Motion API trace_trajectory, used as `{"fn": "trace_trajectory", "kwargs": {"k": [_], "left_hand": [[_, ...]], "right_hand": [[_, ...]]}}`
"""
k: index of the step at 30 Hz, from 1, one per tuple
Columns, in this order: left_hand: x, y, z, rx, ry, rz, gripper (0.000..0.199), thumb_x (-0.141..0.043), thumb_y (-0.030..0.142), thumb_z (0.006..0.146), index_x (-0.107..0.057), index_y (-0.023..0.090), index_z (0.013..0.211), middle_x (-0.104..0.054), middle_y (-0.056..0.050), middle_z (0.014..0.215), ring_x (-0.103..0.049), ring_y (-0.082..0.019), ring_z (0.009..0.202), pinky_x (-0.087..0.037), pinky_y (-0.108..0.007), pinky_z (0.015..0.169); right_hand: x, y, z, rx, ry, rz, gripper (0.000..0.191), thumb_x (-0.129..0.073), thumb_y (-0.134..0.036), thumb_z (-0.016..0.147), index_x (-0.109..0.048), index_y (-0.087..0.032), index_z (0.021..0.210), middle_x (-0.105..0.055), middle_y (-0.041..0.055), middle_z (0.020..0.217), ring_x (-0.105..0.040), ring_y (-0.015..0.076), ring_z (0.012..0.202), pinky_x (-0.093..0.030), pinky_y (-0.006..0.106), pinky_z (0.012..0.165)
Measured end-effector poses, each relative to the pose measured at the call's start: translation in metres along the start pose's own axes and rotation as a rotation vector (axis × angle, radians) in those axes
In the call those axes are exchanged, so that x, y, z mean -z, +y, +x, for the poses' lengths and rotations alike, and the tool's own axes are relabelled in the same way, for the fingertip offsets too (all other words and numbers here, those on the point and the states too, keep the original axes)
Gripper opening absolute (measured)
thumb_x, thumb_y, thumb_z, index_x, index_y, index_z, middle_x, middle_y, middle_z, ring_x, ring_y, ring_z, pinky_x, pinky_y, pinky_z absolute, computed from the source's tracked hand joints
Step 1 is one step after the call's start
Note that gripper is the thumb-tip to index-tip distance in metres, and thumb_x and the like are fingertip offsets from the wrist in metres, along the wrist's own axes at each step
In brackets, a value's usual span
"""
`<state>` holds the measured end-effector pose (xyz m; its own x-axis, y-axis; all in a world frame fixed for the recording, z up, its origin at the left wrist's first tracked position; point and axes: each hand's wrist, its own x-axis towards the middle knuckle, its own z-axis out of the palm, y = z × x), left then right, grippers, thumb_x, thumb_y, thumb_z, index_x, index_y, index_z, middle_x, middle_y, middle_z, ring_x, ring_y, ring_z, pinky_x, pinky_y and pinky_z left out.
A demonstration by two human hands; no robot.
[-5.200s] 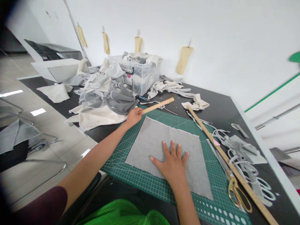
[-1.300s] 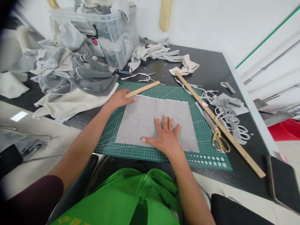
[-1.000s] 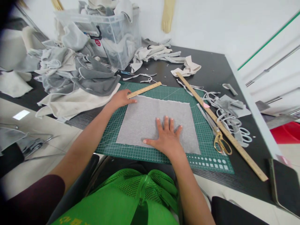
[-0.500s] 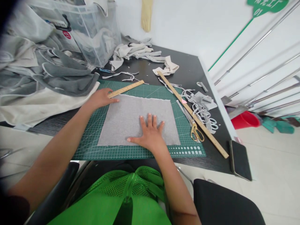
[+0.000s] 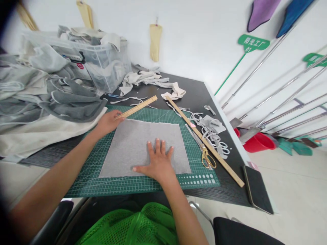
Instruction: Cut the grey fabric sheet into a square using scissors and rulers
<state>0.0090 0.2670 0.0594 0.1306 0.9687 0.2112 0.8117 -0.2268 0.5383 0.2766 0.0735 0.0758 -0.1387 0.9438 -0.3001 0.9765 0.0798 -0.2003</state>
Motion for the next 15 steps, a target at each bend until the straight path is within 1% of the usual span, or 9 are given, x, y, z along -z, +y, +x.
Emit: {"fn": "trace_trajectory", "kwargs": {"k": [2, 3, 5, 7, 9, 11, 13, 15], "left_hand": [[-0.003, 0.009, -0.005, -0.111, -0.022, -0.081, 0.037, -0.057, 0.054, 0.091, -0.066, 0.026, 0.113, -0.072, -0.002, 0.094, -0.066, -0.021, 0.082, -0.047, -0.032, 0.072], [-0.006, 0.015, -0.008, -0.17, -0.053, -0.112, 0.035, -0.058, 0.053, 0.091, -0.067, 0.026, 0.112, -0.072, -0.002, 0.097, -0.066, -0.022, 0.085, -0.049, -0.032, 0.075], [-0.013, 0.026, -0.015, -0.269, -0.099, -0.117, 0.03, -0.062, 0.049, 0.089, -0.07, 0.026, 0.108, -0.073, -0.003, 0.103, -0.068, -0.023, 0.093, -0.05, -0.033, 0.081], [-0.02, 0.036, -0.021, -0.348, -0.151, -0.079, 0.028, -0.062, 0.046, 0.089, -0.071, 0.027, 0.107, -0.074, -0.003, 0.108, -0.068, -0.024, 0.097, -0.051, -0.035, 0.085], [-0.027, 0.042, -0.025, -0.384, -0.202, -0.04, 0.026, -0.062, 0.046, 0.09, -0.072, 0.028, 0.106, -0.074, -0.003, 0.109, -0.068, -0.025, 0.098, -0.051, -0.037, 0.088], [-0.033, 0.044, -0.028, -0.388, -0.234, -0.017, 0.026, -0.062, 0.046, 0.09, -0.073, 0.029, 0.106, -0.074, -0.003, 0.109, -0.068, -0.026, 0.1, -0.051, -0.039, 0.092], [-0.036, 0.043, -0.029, -0.395, -0.255, -0.012, 0.027, -0.062, 0.045, 0.091, -0.073, 0.029, 0.11, -0.074, -0.004, 0.11, -0.068, -0.026, 0.102, -0.051, -0.041, 0.096], [-0.038, 0.043, -0.031, -0.43, -0.251, -0.004, 0.03, -0.062, 0.045, 0.092, -0.072, 0.029, 0.115, -0.072, -0.005, 0.113, -0.066, -0.027, 0.107, -0.051, -0.042, 0.099]], "right_hand": [[0.001, 0.0, -0.001, -0.006, -0.007, 0.003, 0.123, -0.047, -0.094, 0.074, -0.006, -0.026, 0.168, 0.011, 0.0148, 0.174, 0.017, 0.043, 0.157, 0.01, 0.074, 0.117], [0.002, 0.0, -0.001, -0.008, -0.009, 0.004, 0.122, -0.048, -0.093, 0.074, -0.006, -0.026, 0.168, 0.011, 0.0144, 0.174, 0.017, 0.0429, 0.157, 0.01, 0.074, 0.117], [0.002, 0.0, -0.001, -0.007, -0.004, 0.016, 0.122, -0.048, -0.092, 0.075, -0.007, -0.026, 0.168, 0.01, 0.014, 0.174, 0.017, 0.0428, 0.157, 0.011, 0.074, 0.117], [0.001, 0.001, -0.001, 0.0, 0.01, 0.034, 0.123, -0.049, -0.093, 0.073, -0.008, -0.026, 0.168, 0.01, 0.0141, 0.174, 0.017, 0.0427, 0.157, 0.012, 0.074, 0.116], [0.001, 0.001, -0.001, 0.003, 0.019, 0.044, 0.125, -0.05, -0.094, 0.071, -0.009, -0.026, 0.168, 0.01, 0.014, 0.174, 0.018, 0.0428, 0.156, 0.012, 0.074, 0.116], [0.0, 0.001, -0.001, 0.001, 0.015, 0.047, 0.126, -0.051, -0.093, 0.071, -0.009, -0.026, 0.168, 0.011, 0.0137, 0.174, 0.019, 0.0429, 0.156, 0.013, 0.073, 0.117], [0.0, 0.001, -0.001, -0.005, 0.01, 0.049, 0.126, -0.052, -0.093, 0.071, -0.008, -0.025, 0.168, 0.011, 0.0136, 0.174, 0.019, 0.043, 0.156, 0.013, 0.073, 0.117], [0.0, 0.001, -0.001, -0.007, 0.011, 0.05, 0.126, -0.052, -0.093, 0.071, -0.008, -0.025, 0.168, 0.011, 0.0139, 0.174, 0.019, 0.0429, 0.156, 0.013, 0.073, 0.117]]}}
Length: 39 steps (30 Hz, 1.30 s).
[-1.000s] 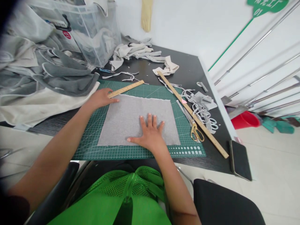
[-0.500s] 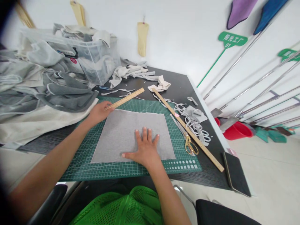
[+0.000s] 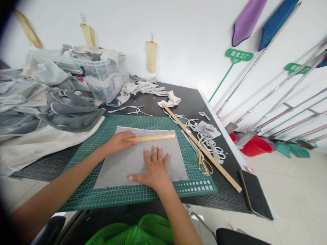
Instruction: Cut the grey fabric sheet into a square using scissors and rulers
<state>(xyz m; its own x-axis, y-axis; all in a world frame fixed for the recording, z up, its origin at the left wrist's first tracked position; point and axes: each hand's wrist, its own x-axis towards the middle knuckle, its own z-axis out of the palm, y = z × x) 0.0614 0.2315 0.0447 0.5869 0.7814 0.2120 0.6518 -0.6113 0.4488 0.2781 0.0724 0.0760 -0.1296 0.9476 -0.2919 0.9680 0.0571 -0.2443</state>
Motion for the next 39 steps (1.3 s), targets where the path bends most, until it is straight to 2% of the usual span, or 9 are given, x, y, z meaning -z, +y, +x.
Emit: {"fn": "trace_trajectory", "kwargs": {"k": [5, 11, 16, 19, 22, 26, 28, 33, 39], "left_hand": [[-0.002, 0.006, 0.0, -0.155, 0.083, 0.099, 0.029, -0.062, 0.041, 0.095, -0.073, 0.025, 0.117, -0.062, -0.009, 0.134, -0.054, -0.029, 0.127, -0.043, -0.046, 0.112], [-0.006, 0.017, 0.001, -0.216, -0.043, 0.119, 0.031, -0.049, 0.024, 0.101, -0.07, 0.028, 0.123, -0.068, -0.006, 0.124, -0.059, -0.025, 0.117, -0.046, -0.044, 0.105], [-0.004, 0.031, 0.002, -0.15, -0.024, 0.159, 0.024, -0.052, 0.025, 0.099, -0.071, 0.025, 0.113, -0.07, -0.006, 0.119, -0.06, -0.025, 0.114, -0.046, -0.043, 0.102], [0.002, 0.05, 0.008, -0.071, -0.081, 0.246, 0.02, -0.061, 0.038, 0.095, -0.073, 0.023, 0.101, -0.072, -0.009, 0.111, -0.063, -0.029, 0.11, -0.048, -0.044, 0.097], [0.003, 0.074, 0.023, 0.057, -0.14, 0.342, 0.027, -0.065, 0.044, 0.091, -0.075, 0.021, 0.101, -0.072, -0.017, 0.109, -0.065, -0.034, 0.108, -0.051, -0.047, 0.087], [-0.015, 0.1, 0.051, 0.171, -0.117, 0.371, 0.025, -0.072, 0.035, 0.086, -0.077, 0.014, 0.098, -0.072, -0.026, 0.098, -0.068, -0.039, 0.099, -0.05, -0.054, 0.084], [-0.028, 0.105, 0.06, 0.198, -0.073, 0.367, 0.026, -0.067, 0.033, 0.089, -0.076, 0.013, 0.104, -0.07, -0.028, 0.104, -0.066, -0.04, 0.103, -0.05, -0.055, 0.083], [-0.047, 0.093, 0.062, 0.038, 0.008, 0.296, 0.026, -0.053, 0.03, 0.099, -0.073, 0.022, 0.113, -0.065, -0.019, 0.122, -0.056, -0.032, 0.12, -0.048, -0.05, 0.097], [-0.049, 0.064, 0.066, -0.064, 0.024, 0.229, 0.026, -0.048, 0.027, 0.102, -0.073, 0.025, 0.108, -0.067, -0.007, 0.117, -0.054, -0.025, 0.113, -0.047, -0.041, 0.097]], "right_hand": [[-0.001, 0.001, 0.0, 0.009, 0.006, 0.005, 0.127, -0.051, -0.094, 0.07, -0.009, -0.025, 0.168, 0.011, 0.0148, 0.173, 0.018, 0.0428, 0.156, 0.013, 0.074, 0.116], [-0.002, 0.002, 0.001, 0.01, 0.011, -0.008, 0.124, -0.051, -0.092, 0.073, -0.008, -0.025, 0.168, 0.012, 0.0139, 0.173, 0.017, 0.0434, 0.156, 0.012, 0.075, 0.116], [-0.006, 0.003, 0.004, 0.0, 0.007, -0.044, 0.122, -0.053, -0.09, 0.073, -0.008, -0.027, 0.168, 0.011, 0.0128, 0.174, 0.017, 0.0436, 0.156, 0.011, 0.075, 0.116], [-0.009, 0.003, 0.005, -0.001, 0.013, -0.06, 0.123, -0.052, -0.092, 0.073, -0.008, -0.027, 0.168, 0.011, 0.0133, 0.174, 0.017, 0.0441, 0.156, 0.011, 0.076, 0.115], [-0.01, 0.002, 0.007, -0.001, 0.018, -0.074, 0.127, -0.05, -0.095, 0.07, -0.008, -0.025, 0.168, 0.011, 0.0153, 0.173, 0.016, 0.0442, 0.156, 0.01, 0.077, 0.114], [-0.011, 0.002, 0.008, -0.002, 0.013, -0.114, 0.123, -0.047, -0.093, 0.074, -0.01, -0.023, 0.168, 0.009, 0.0177, 0.173, 0.015, 0.0437, 0.157, 0.009, 0.078, 0.114], [-0.011, 0.002, 0.009, -0.007, 0.007, -0.124, 0.122, -0.047, -0.092, 0.075, -0.011, -0.022, 0.168, 0.007, 0.0184, 0.173, 0.015, 0.044, 0.157, 0.008, 0.077, 0.114], [-0.012, 0.002, 0.01, -0.005, 0.004, -0.12, 0.128, -0.046, -0.096, 0.071, -0.01, -0.021, 0.168, 0.007, 0.018, 0.174, 0.015, 0.0441, 0.157, 0.008, 0.077, 0.115], [-0.015, 0.001, 0.011, -0.024, 0.012, -0.147, 0.122, -0.049, -0.092, 0.074, -0.009, -0.024, 0.168, 0.01, 0.0163, 0.174, 0.015, 0.0432, 0.157, 0.009, 0.077, 0.114]]}}
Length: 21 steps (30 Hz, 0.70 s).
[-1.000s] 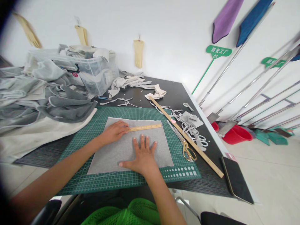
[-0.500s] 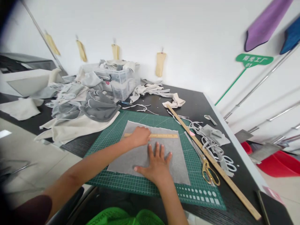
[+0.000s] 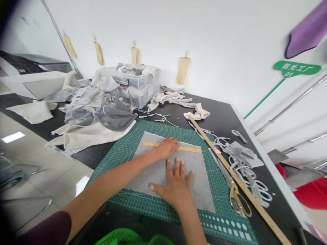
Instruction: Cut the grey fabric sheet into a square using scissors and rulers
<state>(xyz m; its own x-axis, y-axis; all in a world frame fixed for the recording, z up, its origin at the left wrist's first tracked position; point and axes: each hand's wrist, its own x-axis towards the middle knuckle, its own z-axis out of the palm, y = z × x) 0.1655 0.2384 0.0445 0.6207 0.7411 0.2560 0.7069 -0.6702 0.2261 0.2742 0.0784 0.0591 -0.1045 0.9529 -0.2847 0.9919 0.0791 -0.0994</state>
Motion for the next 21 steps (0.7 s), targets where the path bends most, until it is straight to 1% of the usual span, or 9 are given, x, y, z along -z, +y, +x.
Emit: {"fn": "trace_trajectory", "kwargs": {"k": [5, 8, 11, 14, 17, 19, 21], "left_hand": [[-0.005, -0.012, 0.004, -0.007, 0.02, -0.029, 0.032, -0.045, 0.021, 0.101, -0.073, 0.025, 0.116, -0.062, -0.007, 0.132, -0.051, -0.027, 0.121, -0.045, -0.044, 0.101], [-0.006, -0.02, 0.004, -0.038, 0.003, -0.049, 0.038, -0.043, 0.017, 0.1, -0.069, 0.027, 0.126, -0.06, -0.007, 0.138, -0.05, -0.027, 0.127, -0.044, -0.046, 0.105], [-0.004, -0.032, 0.004, -0.079, -0.022, -0.06, 0.042, -0.041, 0.016, 0.101, -0.065, 0.029, 0.133, -0.058, -0.006, 0.144, -0.046, -0.025, 0.136, -0.044, -0.047, 0.107], [0.0, -0.043, 0.005, -0.106, -0.04, -0.057, 0.04, -0.043, 0.016, 0.102, -0.067, 0.03, 0.13, -0.058, -0.004, 0.145, -0.044, -0.023, 0.14, -0.043, -0.044, 0.11], [0.004, -0.046, 0.005, -0.094, -0.022, -0.035, 0.036, -0.046, 0.017, 0.101, -0.07, 0.03, 0.124, -0.057, -0.001, 0.146, -0.043, -0.019, 0.142, -0.039, -0.037, 0.114], [0.006, -0.042, 0.003, -0.042, 0.019, -0.007, 0.033, -0.047, 0.018, 0.101, -0.072, 0.026, 0.12, -0.054, -0.004, 0.148, -0.04, -0.021, 0.143, -0.038, -0.037, 0.115], [0.007, -0.035, 0.001, 0.033, 0.064, 0.025, 0.03, -0.047, 0.019, 0.101, -0.074, 0.019, 0.113, -0.053, -0.011, 0.147, -0.039, -0.028, 0.142, -0.038, -0.043, 0.114]], "right_hand": [[-0.001, 0.0, 0.0, -0.005, 0.004, -0.012, 0.12, -0.05, -0.09, 0.076, -0.009, -0.025, 0.168, 0.011, 0.0156, 0.174, 0.015, 0.042, 0.157, 0.007, 0.076, 0.116], [-0.003, 0.001, 0.001, -0.002, 0.014, -0.026, 0.12, -0.049, -0.09, 0.076, -0.008, -0.025, 0.168, 0.01, 0.0152, 0.174, 0.015, 0.0422, 0.157, 0.006, 0.077, 0.116], [-0.005, 0.001, 0.002, 0.0, 0.018, -0.034, 0.12, -0.049, -0.09, 0.076, -0.008, -0.025, 0.168, 0.01, 0.0152, 0.174, 0.014, 0.0425, 0.157, 0.006, 0.078, 0.115], [-0.003, 0.0, 0.001, -0.002, 0.019, -0.035, 0.118, -0.049, -0.089, 0.077, -0.008, -0.025, 0.168, 0.01, 0.0149, 0.174, 0.014, 0.0424, 0.157, 0.006, 0.077, 0.116], [0.0, 0.0, 0.0, -0.002, 0.004, -0.024, 0.119, -0.051, -0.089, 0.077, -0.007, -0.025, 0.168, 0.011, 0.0146, 0.173, 0.014, 0.0428, 0.157, 0.006, 0.077, 0.116], [0.002, -0.001, -0.001, -0.003, -0.011, -0.008, 0.121, -0.051, -0.09, 0.076, -0.007, -0.025, 0.168, 0.013, 0.0147, 0.173, 0.016, 0.0426, 0.157, 0.006, 0.077, 0.116], [0.004, 0.0, -0.002, -0.001, -0.023, 0.011, 0.124, -0.051, -0.092, 0.074, -0.006, -0.025, 0.168, 0.013, 0.0148, 0.173, 0.017, 0.0423, 0.156, 0.007, 0.076, 0.116]]}}
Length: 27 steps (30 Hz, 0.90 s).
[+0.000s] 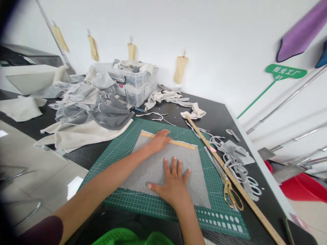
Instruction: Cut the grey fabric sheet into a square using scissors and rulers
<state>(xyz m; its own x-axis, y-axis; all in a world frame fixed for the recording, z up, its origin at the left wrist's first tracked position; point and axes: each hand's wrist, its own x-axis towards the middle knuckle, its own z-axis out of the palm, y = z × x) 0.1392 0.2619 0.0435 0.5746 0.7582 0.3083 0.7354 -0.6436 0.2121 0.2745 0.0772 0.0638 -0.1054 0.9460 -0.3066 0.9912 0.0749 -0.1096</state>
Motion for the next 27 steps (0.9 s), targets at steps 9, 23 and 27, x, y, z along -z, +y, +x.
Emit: {"fn": "trace_trajectory", "kwargs": {"k": [9, 23, 27], "left_hand": [[0.002, 0.019, -0.009, 0.142, -0.023, 0.08, 0.032, -0.041, 0.018, 0.102, -0.073, 0.017, 0.107, -0.067, -0.014, 0.109, -0.057, -0.029, 0.111, -0.042, -0.048, 0.099], [-0.006, 0.02, -0.01, 0.21, -0.04, 0.079, 0.038, -0.046, 0.037, 0.103, -0.064, 0.031, 0.136, -0.052, -0.011, 0.15, -0.048, -0.031, 0.133, -0.038, -0.05, 0.107], [-0.004, 0.026, -0.017, 0.166, -0.049, 0.083, 0.052, -0.042, 0.046, 0.104, -0.044, 0.034, 0.154, -0.036, -0.014, 0.163, -0.04, -0.037, 0.141, -0.034, -0.058, 0.112]], "right_hand": [[0.001, 0.003, -0.001, 0.028, 0.004, 0.07, 0.127, -0.048, -0.096, 0.071, -0.005, -0.027, 0.168, 0.014, 0.0152, 0.173, 0.02, 0.042, 0.155, 0.013, 0.074, 0.116], [0.008, 0.002, -0.005, 0.026, -0.03, 0.097, 0.126, -0.051, -0.093, 0.073, -0.002, -0.026, 0.168, 0.018, 0.0135, 0.172, 0.023, 0.041, 0.155, 0.016, 0.073, 0.115], [0.011, 0.003, -0.006, 0.034, -0.036, 0.108, 0.123, -0.051, -0.091, 0.075, -0.004, -0.026, 0.168, 0.018, 0.0133, 0.172, 0.022, 0.0411, 0.155, 0.016, 0.073, 0.115]]}}
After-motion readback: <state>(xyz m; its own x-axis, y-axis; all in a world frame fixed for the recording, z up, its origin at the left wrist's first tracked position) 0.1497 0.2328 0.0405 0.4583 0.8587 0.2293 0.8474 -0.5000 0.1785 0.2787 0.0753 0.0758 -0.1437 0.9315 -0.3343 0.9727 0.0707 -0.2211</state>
